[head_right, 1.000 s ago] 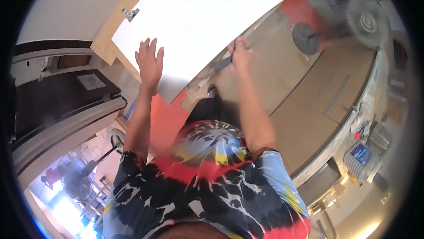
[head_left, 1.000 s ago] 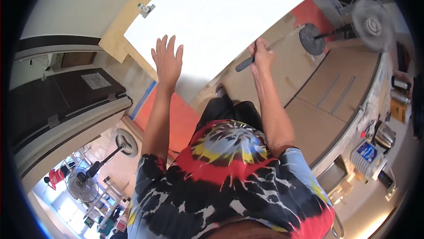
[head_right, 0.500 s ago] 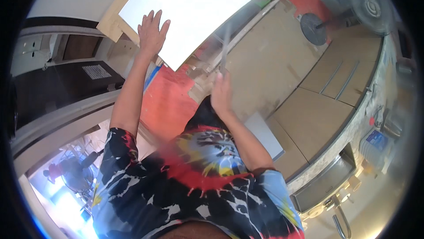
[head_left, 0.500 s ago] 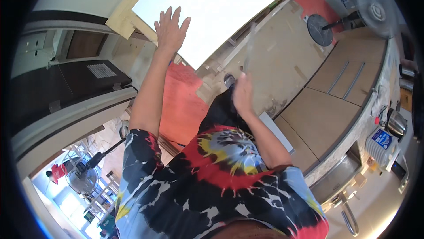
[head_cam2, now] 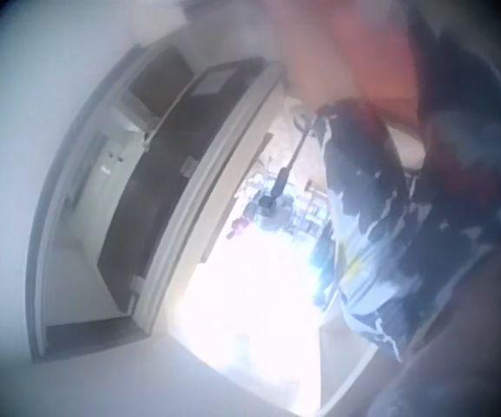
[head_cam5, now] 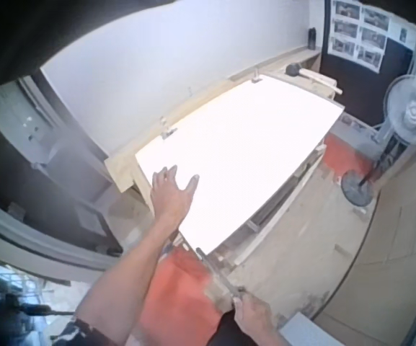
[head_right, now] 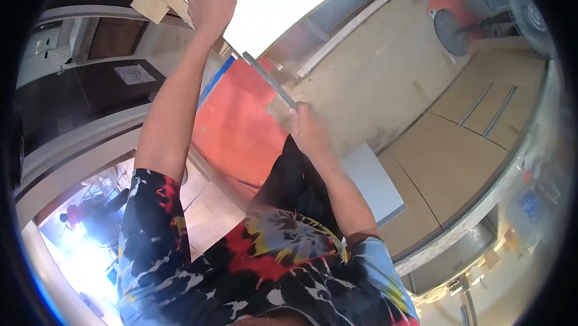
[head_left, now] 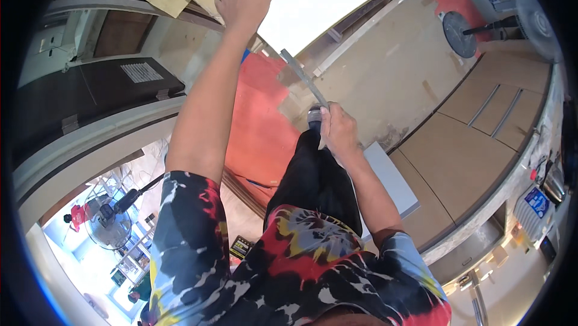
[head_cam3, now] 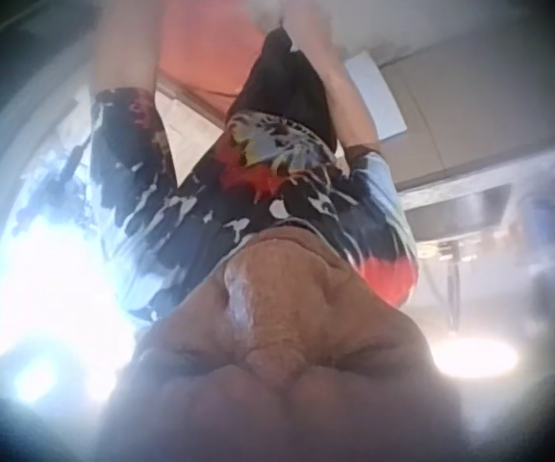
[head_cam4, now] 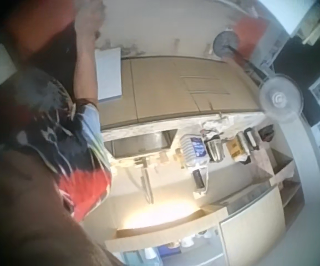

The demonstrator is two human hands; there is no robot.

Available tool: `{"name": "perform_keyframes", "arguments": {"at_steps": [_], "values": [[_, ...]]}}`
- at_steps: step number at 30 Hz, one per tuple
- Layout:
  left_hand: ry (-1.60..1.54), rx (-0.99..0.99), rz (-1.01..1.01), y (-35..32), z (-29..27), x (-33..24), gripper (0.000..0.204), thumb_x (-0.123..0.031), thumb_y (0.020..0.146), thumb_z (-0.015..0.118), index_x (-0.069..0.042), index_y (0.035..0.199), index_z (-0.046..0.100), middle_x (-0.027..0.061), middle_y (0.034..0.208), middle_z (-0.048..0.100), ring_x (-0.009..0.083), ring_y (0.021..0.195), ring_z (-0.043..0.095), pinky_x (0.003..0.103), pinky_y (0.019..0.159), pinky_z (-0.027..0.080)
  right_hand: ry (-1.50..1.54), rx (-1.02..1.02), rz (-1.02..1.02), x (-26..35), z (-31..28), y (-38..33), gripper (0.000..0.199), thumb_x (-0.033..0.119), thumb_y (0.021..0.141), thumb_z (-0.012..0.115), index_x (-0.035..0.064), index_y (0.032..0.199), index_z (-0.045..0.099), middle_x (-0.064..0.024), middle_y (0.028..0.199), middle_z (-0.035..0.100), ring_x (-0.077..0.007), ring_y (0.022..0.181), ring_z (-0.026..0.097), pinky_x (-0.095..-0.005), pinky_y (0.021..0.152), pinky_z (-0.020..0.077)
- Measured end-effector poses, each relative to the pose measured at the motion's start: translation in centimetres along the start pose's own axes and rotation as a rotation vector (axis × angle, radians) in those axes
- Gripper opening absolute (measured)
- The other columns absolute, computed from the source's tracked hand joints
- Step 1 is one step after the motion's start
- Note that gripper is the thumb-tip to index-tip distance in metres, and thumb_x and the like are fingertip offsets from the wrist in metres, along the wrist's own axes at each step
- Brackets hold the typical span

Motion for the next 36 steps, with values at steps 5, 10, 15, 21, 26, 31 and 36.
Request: {"name": "perform_keyframes", "arguments": {"at_steps": [5, 10, 15, 21, 26, 31, 36], "values": [[0.052, -0.017, -0.094, -0.6, -0.9, -1.6, 0.078, -0.059, 0.089, 0.059, -0.006, 0.144, 0.047, 0.0205, 0.153, 0.039, 0.0393, 0.145, 0.028, 0.052, 0.117, 0.026, -0.052, -0.044, -0.003, -0.1, 1.2, 0.3, 0.020, 0.023, 0.099, 0.056, 0.0034, 0.096, 0.055, -0.0196, 0.074, 0.060, -0.0416, 0.068, 0.062, -0.0502, 0.059, 0.0475], [0.002, -0.059, -0.070, -0.8, -1.4, -1.6, 0.080, -0.059, 0.088, 0.062, -0.003, 0.142, 0.049, 0.0219, 0.151, 0.041, 0.0399, 0.143, 0.030, 0.052, 0.117, 0.027, -0.054, -0.227, -0.139, 4.3, -1.4, 8.8, 0.018, 0.018, 0.098, 0.057, 0.0029, 0.089, 0.052, -0.0215, 0.067, 0.057, -0.0435, 0.062, 0.059, -0.0478, 0.053, 0.0454], [-0.035, -0.014, -0.100, -0.6, -1.7, -1.2, 0.078, -0.057, 0.087, 0.066, -0.002, 0.140, 0.052, 0.0214, 0.150, 0.041, 0.0392, 0.144, 0.029, 0.050, 0.118, 0.027, -0.095, -0.165, -0.091, 1.5, -0.7, 3.4, 0.020, 0.020, 0.099, 0.057, 0.0034, 0.088, 0.051, -0.0211, 0.064, 0.055, -0.0439, 0.060, 0.057, -0.0478, 0.052, 0.0447], [-0.069, -0.062, -0.083, -0.6, -1.4, -1.2, 0.074, -0.056, 0.087, 0.067, -0.003, 0.137, 0.056, 0.0212, 0.151, 0.041, 0.0390, 0.144, 0.029, 0.049, 0.118, 0.027, -0.095, -0.224, -0.221, 2.1, 0.3, 6.3, 0.019, 0.018, 0.098, 0.059, 0.0034, 0.088, 0.052, -0.0211, 0.065, 0.056, -0.0424, 0.060, 0.059, -0.0480, 0.053, 0.0454], [-0.040, -0.131, -0.021, -0.3, -0.1, 0.5, 0.075, -0.058, 0.085, 0.069, -0.004, 0.136, 0.057, 0.0217, 0.149, 0.044, 0.0404, 0.142, 0.032, 0.049, 0.117, 0.028, -0.040, -0.256, -0.214, 3.8, 0.2, 8.1, 0.015, 0.015, 0.096, 0.061, 0.0037, 0.088, 0.054, -0.0207, 0.064, 0.056, -0.0409, 0.059, 0.061, -0.0481, 0.053, 0.0458], [-0.047, -0.133, -0.021, -0.3, -0.2, 0.3, 0.074, -0.057, 0.085, 0.069, -0.003, 0.134, 0.059, 0.0216, 0.147, 0.046, 0.0402, 0.142, 0.032, 0.049, 0.116, 0.030, -0.050, -0.180, -0.182, 1.0, 1.4, 2.5, 0.013, 0.015, 0.095, 0.062, 0.0046, 0.090, 0.057, -0.0178, 0.062, 0.056, -0.0382, 0.057, 0.060, -0.0465, 0.052, 0.0466], [-0.039, -0.130, -0.038, -0.3, -0.2, 0.0, 0.073, -0.056, 0.085, 0.069, -0.003, 0.134, 0.059, 0.0216, 0.148, 0.046, 0.0394, 0.143, 0.032, 0.049, 0.117, 0.029, -0.051, -0.230, -0.173, 1.5, 1.2, 2.7, 0.012, 0.014, 0.095, 0.062, 0.0046, 0.090, 0.056, -0.0166, 0.061, 0.055, -0.0366, 0.055, 0.060, -0.0456, 0.052, 0.0466]]}}
Point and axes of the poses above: each hand's wrist, its own y-axis towards the middle knuckle, its own z-axis out of the palm, x = y × z, the point moved 3 cm from there along y, towards the middle knuckle
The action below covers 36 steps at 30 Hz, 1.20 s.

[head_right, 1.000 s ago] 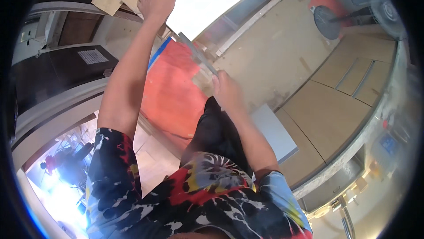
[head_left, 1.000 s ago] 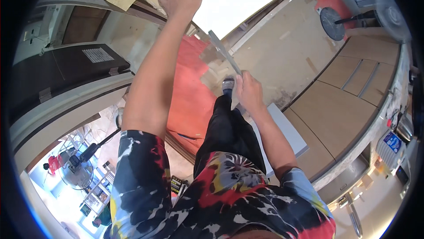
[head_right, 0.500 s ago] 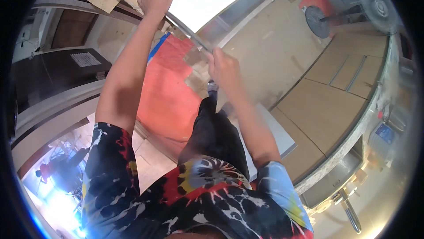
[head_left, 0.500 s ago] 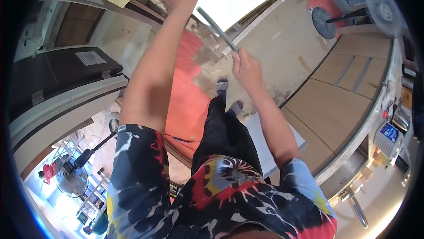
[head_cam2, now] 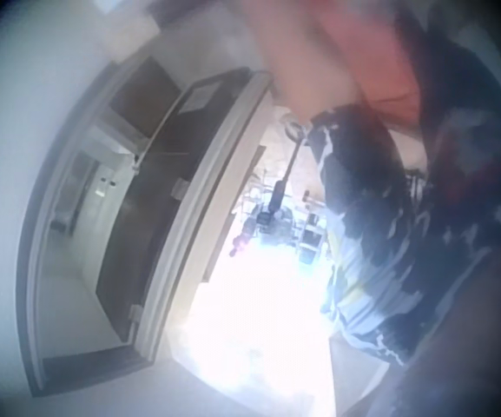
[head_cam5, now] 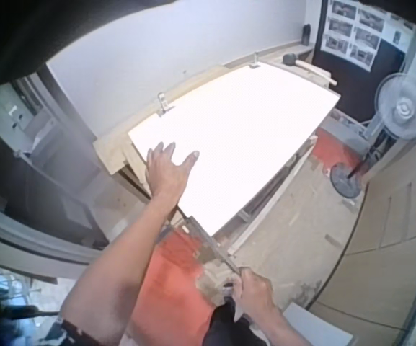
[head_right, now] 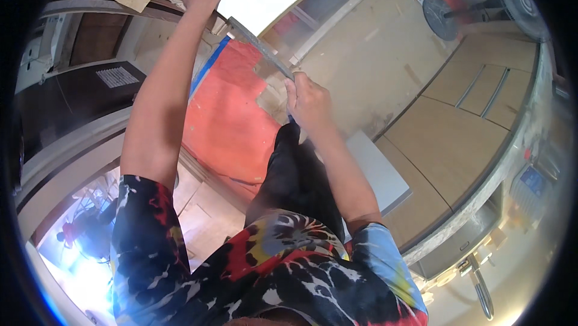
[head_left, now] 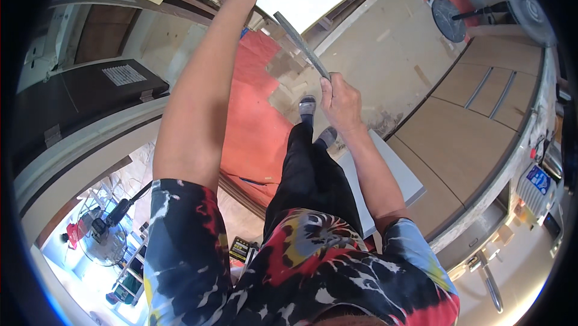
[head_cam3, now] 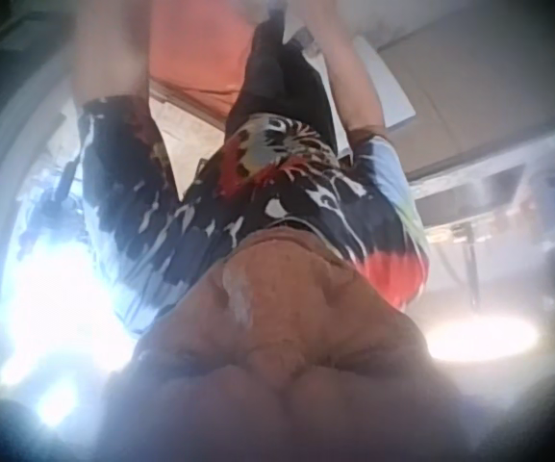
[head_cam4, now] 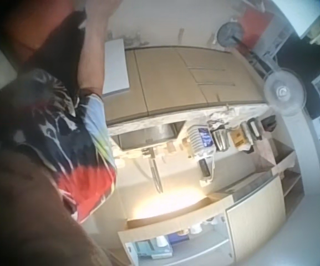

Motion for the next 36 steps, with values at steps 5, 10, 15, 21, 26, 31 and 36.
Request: {"name": "perform_keyframes", "arguments": {"at_steps": [5, 10, 15, 21, 26, 31, 36], "values": [[-0.011, 0.017, -0.006, 0.0, -0.1, -0.4, 0.073, -0.055, 0.086, 0.069, -0.002, 0.135, 0.058, 0.0218, 0.148, 0.045, 0.0389, 0.143, 0.031, 0.048, 0.118, 0.029, -0.027, -0.024, -0.086, -0.7, 0.9, 1.8, 0.012, 0.014, 0.094, 0.063, 0.0046, 0.090, 0.056, -0.0180, 0.061, 0.055, -0.0381, 0.055, 0.060, -0.0459, 0.051, 0.0463], [-0.001, 0.042, -0.002, -0.2, -0.7, -0.8, 0.072, -0.053, 0.087, 0.069, -0.001, 0.135, 0.057, 0.0229, 0.148, 0.044, 0.0399, 0.143, 0.031, 0.048, 0.118, 0.028, -0.033, -0.096, -0.091, 0.9, -0.1, 6.8, 0.014, 0.014, 0.093, 0.064, 0.0046, 0.090, 0.054, -0.0196, 0.062, 0.056, -0.0398, 0.057, 0.060, -0.0456, 0.050, 0.0459], [-0.009, 0.053, 0.015, -0.1, -0.2, -0.1, 0.074, -0.054, 0.088, 0.067, 0.000, 0.138, 0.054, 0.0237, 0.149, 0.042, 0.0419, 0.143, 0.029, 0.050, 0.118, 0.026, -0.007, -0.008, -0.048, -0.7, 0.0, 1.2, 0.016, 0.016, 0.094, 0.063, 0.0044, 0.089, 0.054, -0.0212, 0.062, 0.056, -0.0402, 0.057, 0.061, -0.0467, 0.049, 0.0453], [0.067, 0.089, 0.020, -0.2, -0.2, -0.4, 0.081, -0.062, 0.088, 0.061, -0.003, 0.143, 0.049, 0.0223, 0.153, 0.038, 0.0417, 0.145, 0.026, 0.050, 0.119, 0.025, -0.111, -0.054, -0.073, -0.4, -0.2, 7.4, 0.014, 0.015, 0.093, 0.064, 0.0044, 0.090, 0.055, -0.0201, 0.062, 0.056, -0.0397, 0.057, 0.061, -0.0465, 0.049, 0.0466], [0.158, 0.172, -0.026, -0.7, -1.6, -2.5, 0.091, -0.069, 0.087, 0.054, -0.005, 0.150, 0.038, 0.0210, 0.156, 0.033, 0.0420, 0.147, 0.023, 0.056, 0.118, 0.024, -0.026, 0.002, -0.023, -1.7, -0.2, 1.1, 0.020, 0.020, 0.095, 0.062, 0.0044, 0.085, 0.053, -0.0222, 0.063, 0.057, -0.0427, 0.058, 0.060, -0.0502, 0.049, 0.0452], [0.178, 0.188, 0.029, -0.4, -0.8, -2.4, 0.094, -0.072, 0.086, 0.053, -0.006, 0.151, 0.037, 0.0217, 0.157, 0.031, 0.0430, 0.147, 0.022, 0.057, 0.116, 0.025, -0.110, -0.141, 0.028, -2.9, -1.5, 10.8, 0.018, 0.018, 0.095, 0.061, 0.0047, 0.087, 0.053, -0.0224, 0.063, 0.057, -0.0444, 0.058, 0.059, -0.0512, 0.049, 0.0440], [0.143, 0.166, 0.029, 0.5, -0.1, -0.6, 0.101, -0.079, 0.082, 0.050, -0.010, 0.154, 0.033, 0.0198, 0.160, 0.026, 0.0448, 0.148, 0.017, 0.063, 0.114, 0.023, 0.016, 0.081, 0.030, -3.4, -0.5, 0.0, 0.015, 0.018, 0.096, 0.058, 0.0054, 0.090, 0.053, -0.0229, 0.068, 0.059, -0.0462, 0.062, 0.059, -0.0520, 0.053, 0.0465]]}}
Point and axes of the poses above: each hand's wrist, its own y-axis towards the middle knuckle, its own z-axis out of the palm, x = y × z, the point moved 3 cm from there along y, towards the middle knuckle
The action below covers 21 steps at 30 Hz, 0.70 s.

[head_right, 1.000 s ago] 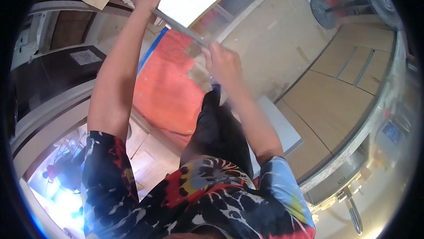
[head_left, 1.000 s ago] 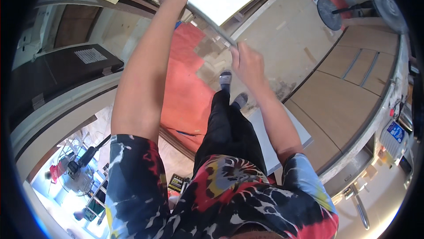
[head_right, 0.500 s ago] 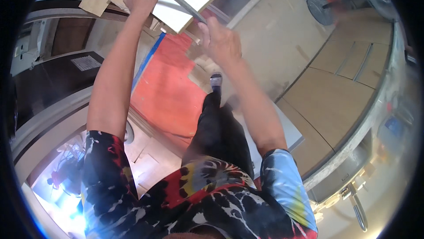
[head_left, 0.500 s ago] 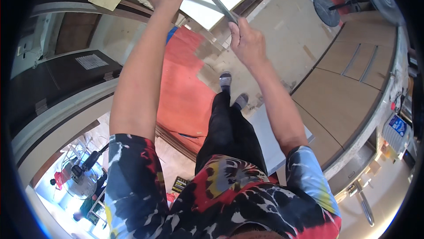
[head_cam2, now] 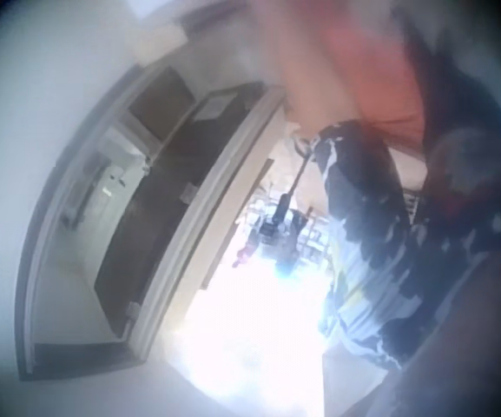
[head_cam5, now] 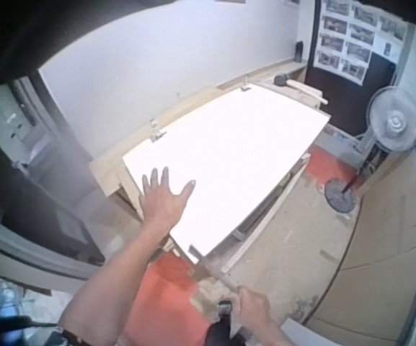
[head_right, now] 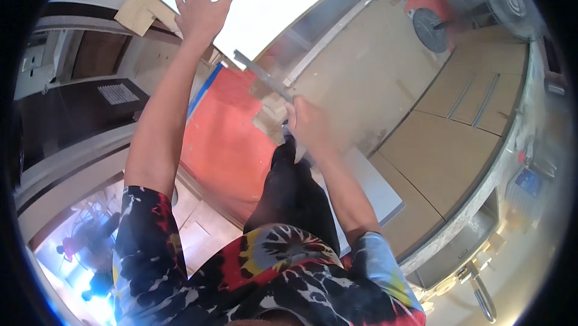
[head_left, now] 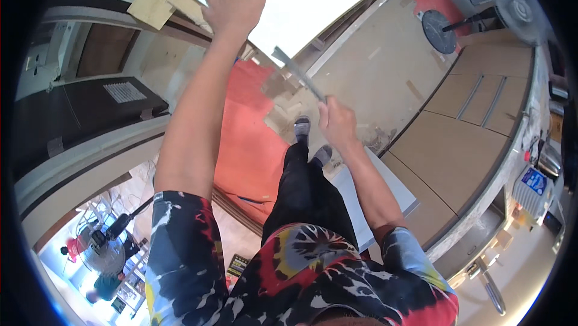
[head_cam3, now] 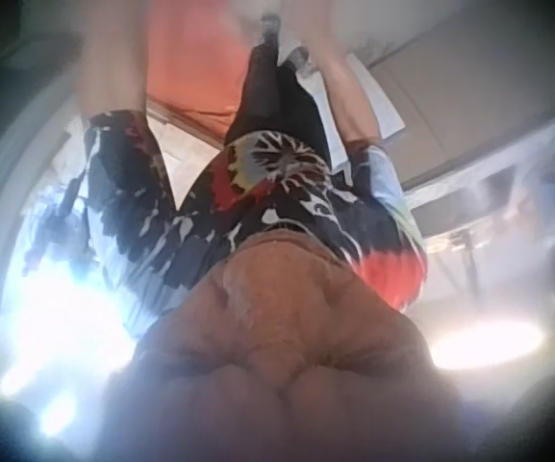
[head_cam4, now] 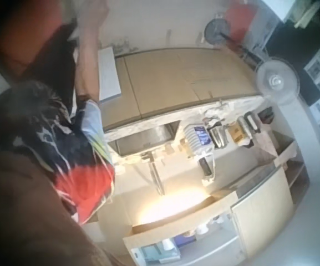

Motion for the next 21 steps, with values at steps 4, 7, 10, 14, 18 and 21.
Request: {"name": "perform_keyframes", "arguments": {"at_steps": [4, 7, 10, 14, 18, 21], "values": [[0.004, 0.031, 0.023, -0.5, 0.6, -0.5, 0.101, -0.080, 0.082, 0.049, -0.010, 0.154, 0.033, 0.0195, 0.161, 0.025, 0.0448, 0.148, 0.017, 0.062, 0.115, 0.022, -0.118, -0.175, 0.021, -1.4, -1.0, 8.7, 0.015, 0.019, 0.095, 0.058, 0.0047, 0.092, 0.054, -0.0225, 0.069, 0.060, -0.0455, 0.064, 0.061, -0.0509, 0.054, 0.0476], [-0.008, 0.029, 0.018, -0.6, 0.4, -0.1, 0.101, -0.080, 0.083, 0.049, -0.011, 0.154, 0.032, 0.0195, 0.161, 0.025, 0.0448, 0.148, 0.017, 0.063, 0.115, 0.022, -0.098, -0.207, 0.055, -0.8, -2.7, 10.6, 0.016, 0.020, 0.096, 0.059, 0.0049, 0.094, 0.055, -0.0220, 0.070, 0.061, -0.0452, 0.065, 0.062, -0.0509, 0.055, 0.0484], [-0.010, -0.004, -0.003, -0.3, 0.3, 0.2, 0.098, -0.076, 0.083, 0.052, -0.009, 0.153, 0.035, 0.0206, 0.159, 0.027, 0.0450, 0.147, 0.018, 0.063, 0.114, 0.024, 0.008, -0.085, -0.055, 0.3, -0.8, 1.7, 0.017, 0.020, 0.098, 0.057, 0.0047, 0.094, 0.053, -0.0241, 0.073, 0.061, -0.0470, 0.068, 0.061, -0.0524, 0.056, 0.0477], [-0.005, 0.020, 0.019, -0.4, 0.1, -0.7, 0.099, -0.078, 0.083, 0.051, -0.010, 0.153, 0.034, 0.0204, 0.159, 0.027, 0.0453, 0.147, 0.018, 0.064, 0.113, 0.025, -0.080, -0.060, 0.033, -1.6, -0.4, 5.3, 0.014, 0.016, 0.096, 0.058, 0.0034, 0.094, 0.055, -0.0248, 0.071, 0.060, -0.0464, 0.064, 0.061, -0.0531, 0.055, 0.0463], [0.004, 0.012, 0.011, -0.3, 0.4, 0.0, 0.100, -0.079, 0.082, 0.050, -0.011, 0.153, 0.034, 0.0200, 0.160, 0.026, 0.0452, 0.148, 0.017, 0.064, 0.113, 0.025, -0.166, -0.205, 0.000, 0.3, -4.4, 12.9, 0.012, 0.015, 0.095, 0.060, 0.0031, 0.095, 0.058, -0.0236, 0.067, 0.058, -0.0447, 0.061, 0.061, -0.0526, 0.053, 0.0457], [0.030, 0.006, -0.005, -0.6, 0.3, 0.3, 0.100, -0.079, 0.082, 0.050, -0.011, 0.153, 0.035, 0.0200, 0.160, 0.027, 0.0452, 0.148, 0.018, 0.064, 0.113, 0.026, -0.052, -0.116, -0.004, 0.9, -2.2, 3.8, 0.015, 0.017, 0.098, 0.057, 0.0039, 0.091, 0.056, -0.0240, 0.067, 0.058, -0.0461, 0.061, 0.059, -0.0521, 0.051, 0.0448]]}}
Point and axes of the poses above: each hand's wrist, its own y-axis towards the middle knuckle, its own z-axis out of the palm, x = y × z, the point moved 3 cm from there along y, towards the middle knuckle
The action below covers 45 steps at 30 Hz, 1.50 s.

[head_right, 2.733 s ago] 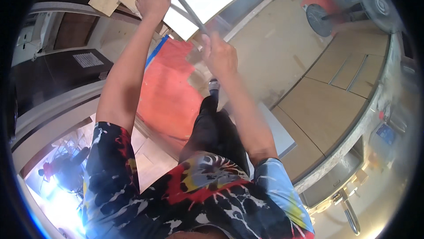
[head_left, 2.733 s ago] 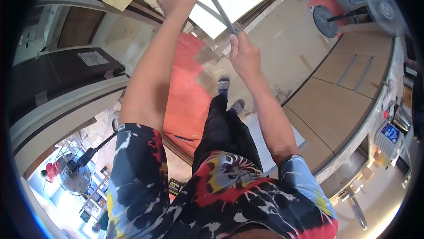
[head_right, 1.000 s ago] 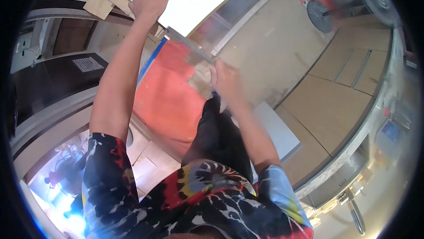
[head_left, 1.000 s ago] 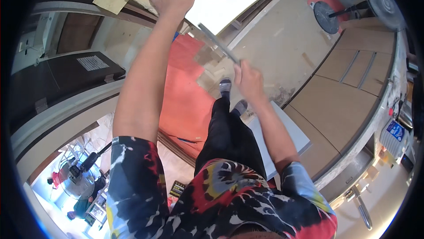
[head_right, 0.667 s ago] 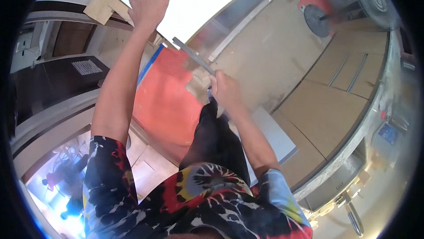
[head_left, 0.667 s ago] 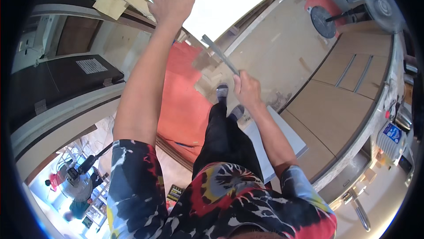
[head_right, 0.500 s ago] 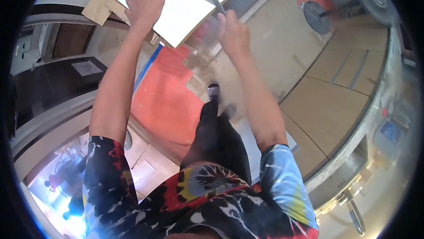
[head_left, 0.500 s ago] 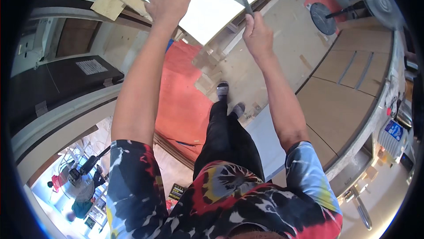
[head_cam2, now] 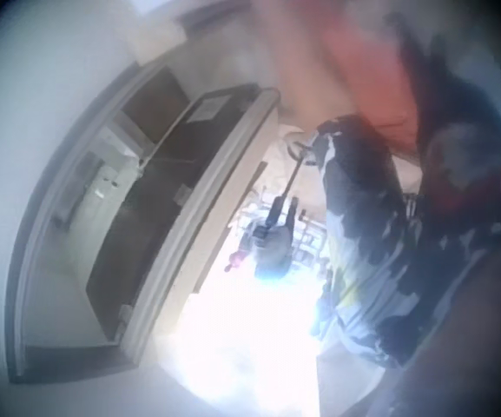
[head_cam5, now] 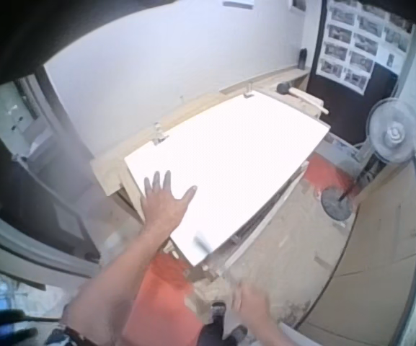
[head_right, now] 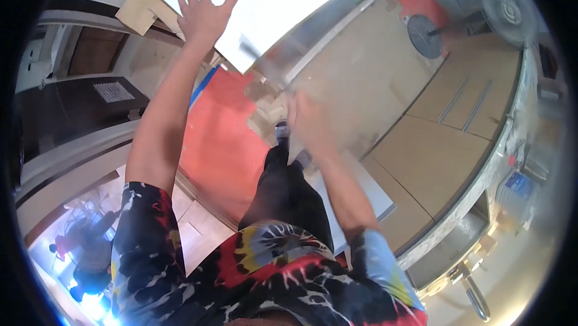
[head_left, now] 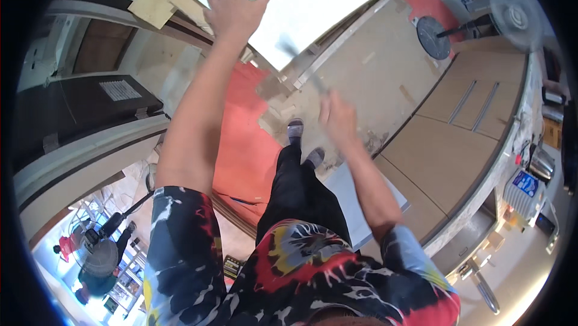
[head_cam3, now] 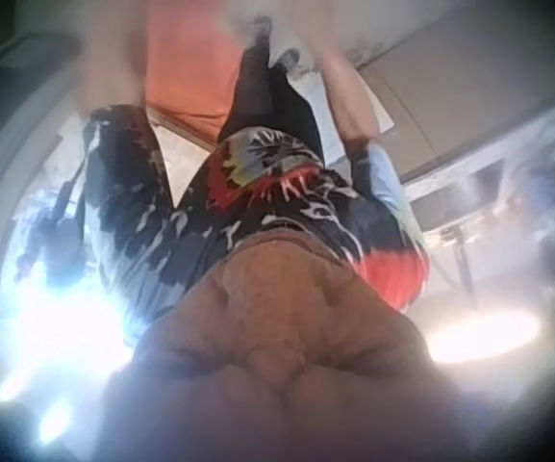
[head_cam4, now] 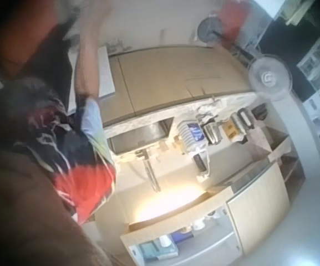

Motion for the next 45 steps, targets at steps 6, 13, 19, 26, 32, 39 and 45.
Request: {"name": "perform_keyframes", "arguments": {"at_steps": [6, 13, 19, 26, 32, 39, 45], "values": [[-0.057, 0.004, 0.035, 0.2, 0.3, -1.3, 0.100, -0.079, 0.082, 0.051, -0.011, 0.153, 0.035, 0.0199, 0.160, 0.027, 0.0453, 0.148, 0.017, 0.065, 0.113, 0.024, -0.119, -0.050, -0.007, -1.9, 0.1, 6.8, 0.014, 0.019, 0.097, 0.058, 0.0043, 0.094, 0.057, -0.0226, 0.068, 0.060, -0.0456, 0.061, 0.060, -0.0516, 0.052, 0.0453], [-0.013, 0.003, 0.002, -0.6, -0.1, 0.4, 0.099, -0.078, 0.082, 0.052, -0.011, 0.153, 0.035, 0.0197, 0.159, 0.028, 0.0451, 0.147, 0.019, 0.063, 0.113, 0.025, -0.033, 0.161, 0.021, 0.4, 1.0, -3.6, 0.017, 0.020, 0.096, 0.057, 0.0034, 0.095, 0.055, -0.0224, 0.071, 0.061, -0.0462, 0.064, 0.061, -0.0520, 0.055, 0.0466], [-0.012, 0.022, 0.006, -0.8, -1.4, -1.7, 0.097, -0.074, 0.085, 0.052, -0.007, 0.152, 0.035, 0.0223, 0.157, 0.030, 0.0439, 0.147, 0.022, 0.059, 0.115, 0.025, -0.114, -0.165, 0.000, -3.1, -0.6, 6.6, 0.017, 0.020, 0.097, 0.057, 0.0036, 0.096, 0.055, -0.0236, 0.069, 0.060, -0.0453, 0.063, 0.061, -0.0516, 0.055, 0.0474], [-0.065, -0.055, -0.001, -0.2, -0.7, -0.8, 0.093, -0.073, 0.083, 0.055, -0.009, 0.150, 0.040, 0.0189, 0.157, 0.033, 0.0429, 0.147, 0.021, 0.061, 0.114, 0.025, -0.097, 0.140, 0.067, -0.2, 1.1, -0.5, 0.017, 0.021, 0.097, 0.057, 0.0037, 0.100, 0.055, -0.0249, 0.072, 0.060, -0.0477, 0.069, 0.061, -0.0523, 0.059, 0.0481], [-0.085, -0.021, 0.021, 0.4, 0.0, -0.4, 0.099, -0.078, 0.082, 0.052, -0.010, 0.152, 0.036, 0.0200, 0.159, 0.027, 0.0446, 0.148, 0.018, 0.065, 0.113, 0.024, -0.091, -0.140, 0.005, -3.4, -1.1, 4.7, 0.019, 0.021, 0.099, 0.053, 0.0024, 0.099, 0.055, -0.0257, 0.077, 0.062, -0.0474, 0.075, 0.062, -0.0523, 0.064, 0.0490], [-0.038, 0.040, 0.017, 0.2, 0.1, -1.7, 0.095, -0.075, 0.085, 0.050, -0.010, 0.153, 0.035, 0.0208, 0.159, 0.027, 0.0452, 0.148, 0.015, 0.065, 0.113, 0.023, -0.125, -0.096, 0.039, -4.6, -1.0, 10.2, 0.016, 0.018, 0.098, 0.054, 0.0025, 0.095, 0.055, -0.0254, 0.076, 0.062, -0.0479, 0.066, 0.061, -0.0534, 0.056, 0.0471], [0.014, 0.034, -0.001, 0.2, -0.9, -0.4, 0.095, -0.077, 0.086, 0.047, -0.012, 0.154, 0.033, 0.0208, 0.160, 0.026, 0.0459, 0.148, 0.016, 0.067, 0.113, 0.022, -0.044, -0.021, -0.010, -3.6, -1.0, 1.4, 0.017, 0.019, 0.096, 0.056, 0.0029, 0.092, 0.056, -0.0255, 0.072, 0.061, -0.0478, 0.065, 0.060, -0.0518, 0.058, 0.0478]]}}
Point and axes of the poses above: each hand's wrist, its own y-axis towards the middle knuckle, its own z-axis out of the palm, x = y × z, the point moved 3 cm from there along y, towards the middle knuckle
